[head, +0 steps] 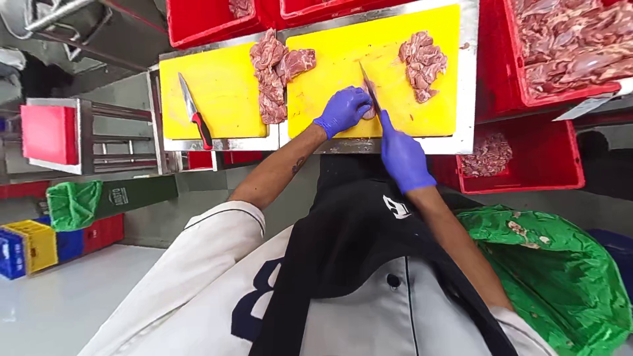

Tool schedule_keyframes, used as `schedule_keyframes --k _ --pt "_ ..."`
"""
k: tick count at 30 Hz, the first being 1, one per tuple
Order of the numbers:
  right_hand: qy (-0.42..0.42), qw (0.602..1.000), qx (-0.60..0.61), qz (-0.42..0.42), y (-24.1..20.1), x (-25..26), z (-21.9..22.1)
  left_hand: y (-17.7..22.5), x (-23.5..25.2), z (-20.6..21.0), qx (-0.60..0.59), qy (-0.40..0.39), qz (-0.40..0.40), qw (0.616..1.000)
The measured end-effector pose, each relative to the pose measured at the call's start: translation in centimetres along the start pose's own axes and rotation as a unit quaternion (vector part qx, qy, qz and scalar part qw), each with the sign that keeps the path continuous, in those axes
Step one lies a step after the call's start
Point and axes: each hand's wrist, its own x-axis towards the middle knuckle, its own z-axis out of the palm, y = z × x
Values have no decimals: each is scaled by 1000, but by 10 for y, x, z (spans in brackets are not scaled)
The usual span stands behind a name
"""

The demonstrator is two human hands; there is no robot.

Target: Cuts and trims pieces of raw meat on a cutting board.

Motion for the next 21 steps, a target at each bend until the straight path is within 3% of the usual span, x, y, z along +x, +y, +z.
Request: schedule_keyframes --k 3,6,9,11,14,17,19,21 --pt "9 1000 -9 -12 -5 15 -3 0 1 -4 8 -12 -23 1000" --pt "-42 998 -50 2 18 -34 -13 -5 1 -7 -10 -6 -39 999" --pt "-58 997 -51 -26 49 -71 -24 -14 6 -17 -81 73 -71 991" --pt "-50 998 -3 -33 71 -57 -30 -21 17 -30 -99 90 -40 990" --pt "9 998 61 14 98 -17 -42 -20 34 -39 -24 -76 95 992" --pt "51 996 77 -5 98 -11 -60 -13 45 -35 134 -240 192 942" --pt "90 992 81 -22 92 -22 -71 -15 46 -39 160 -286 210 921" --pt "111 991 78 -20 90 -25 -81 -20 45 -52 109 -289 187 932"
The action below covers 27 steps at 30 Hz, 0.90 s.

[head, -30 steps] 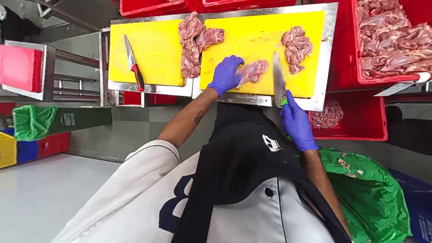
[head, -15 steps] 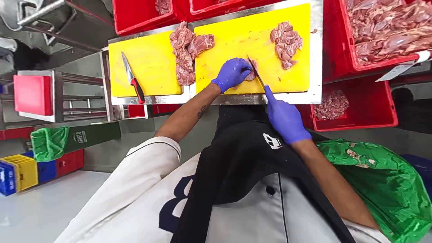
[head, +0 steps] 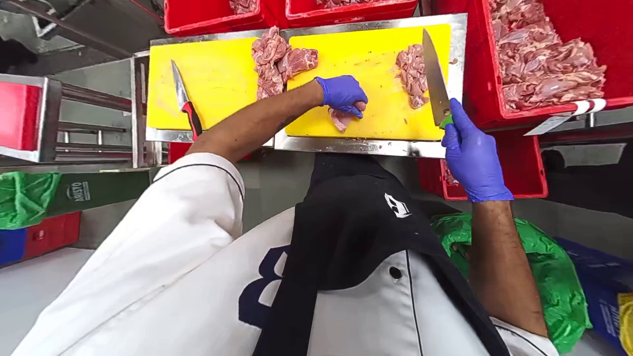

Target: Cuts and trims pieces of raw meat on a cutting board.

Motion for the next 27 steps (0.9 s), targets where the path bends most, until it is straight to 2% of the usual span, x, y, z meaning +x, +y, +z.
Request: schedule_keyframes --k 2,4,6,7,8,9,11,12,14,18,21,24,27 --pt "18 1000 -7 0 0 4 -6 5 -10 -23 -112 40 -42 992" --pt "40 999 -11 -6 -5 5 -10 17 -18 -39 -233 162 -68 957" --pt "68 997 -10 -21 -14 5 -12 31 -15 -37 -384 321 -56 864" --pt "77 997 -9 -29 -21 4 -12 38 -11 -32 -456 369 -60 808" --pt "78 996 -9 -34 -26 3 -11 45 -7 -24 -496 384 -91 773" --pt "68 997 -9 -36 -31 0 -7 48 -4 -12 -490 374 -151 773" --pt "26 999 -14 -31 -39 -5 6 44 4 21 -337 298 -295 843" --pt "-4 999 -20 -32 -39 -9 15 42 8 37 -255 259 -351 863" --pt "-62 996 -45 -37 -38 -17 30 38 10 50 -190 241 -403 862" --pt "-139 980 -136 -42 -34 -28 33 39 11 46 -196 237 -372 876" --pt "-163 973 -158 -39 -39 -2 37 44 16 43 -184 202 -358 893" --pt "-124 983 -123 -56 -54 47 73 47 18 42 -194 184 -361 894" --pt "-101 986 -116 -66 -69 87 94 37 15 46 -229 226 -333 887"
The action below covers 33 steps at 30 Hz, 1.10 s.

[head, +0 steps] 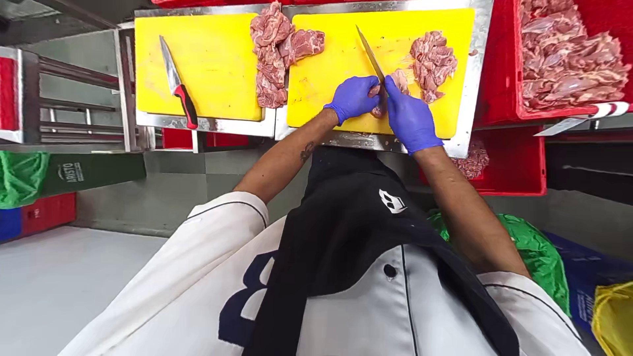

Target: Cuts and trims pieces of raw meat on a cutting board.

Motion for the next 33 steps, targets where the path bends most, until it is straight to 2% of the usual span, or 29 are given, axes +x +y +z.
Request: schedule_keyframes --k 2,3,5,6,8,10,12,13,14,15,17,19,21,24,26,29,31,33 --pt "4 1000 26 -12 9 -1 -4 -7 -5 -3 -144 17 38 989" --pt "14 999 46 -18 14 -8 -10 -8 -10 -6 -239 23 45 970" --pt "48 995 89 -26 17 -28 -23 -10 -29 -13 -361 32 0 932" --pt "55 993 105 -23 14 -42 -27 -14 -42 -13 -349 39 -35 936" --pt "39 990 133 -18 6 -67 -26 -27 -64 -9 -178 53 -106 977" --pt "-30 978 203 -19 8 -82 -8 -36 -77 -5 -30 48 -176 983" --pt "-113 939 323 15 23 -85 18 -38 -83 -5 13 61 -201 978" --pt "-113 921 370 43 29 -85 28 -38 -83 -4 18 77 -190 979" --pt "-86 921 374 63 31 -86 33 -37 -82 -3 15 99 -162 982" --pt "-48 941 328 62 29 -86 30 -39 -80 -1 5 122 -114 986" --pt "-14 988 156 10 10 -97 9 -48 -76 6 -25 152 14 988" --pt "-60 997 14 -42 -14 -115 -18 -53 -72 10 -24 153 79 985" --pt "-122 989 -59 -51 -29 -131 -30 -55 -72 11 -3 148 87 985" --pt "-158 984 -71 -45 -34 -130 -25 -57 -73 14 1 171 93 981" --pt "-136 989 -36 -48 -41 -104 -3 -56 -74 15 7 186 93 978" --pt "-68 996 8 -53 -63 -38 36 -53 -77 13 16 173 86 981" --pt "-47 997 23 -55 -75 -8 38 -55 -76 10 31 158 77 984" --pt "-47 996 57 -57 -69 -10 27 -55 -77 7 3 138 51 989"
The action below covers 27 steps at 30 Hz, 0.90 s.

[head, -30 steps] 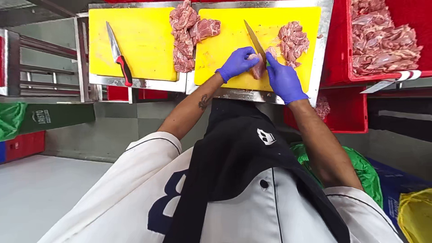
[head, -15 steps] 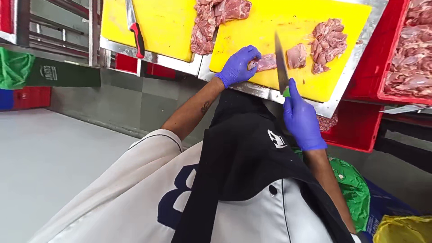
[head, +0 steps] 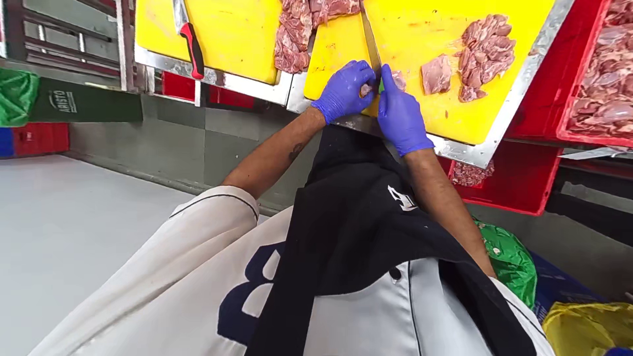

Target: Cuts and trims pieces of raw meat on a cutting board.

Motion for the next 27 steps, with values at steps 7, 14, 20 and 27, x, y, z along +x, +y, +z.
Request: schedule_keyframes --k 7,14,20,27 --pt "-31 997 -62 16 36 -107 -46 2 31 5 -144 58 26 987" --pt "-65 994 -83 33 34 -86 -30 9 31 20 -30 50 34 998" --pt "1 1000 4 -10 29 -6 -17 8 18 7 -64 61 2 996" --pt "47 989 140 -3 45 -53 -71 -12 40 -26 -33 26 -147 988"
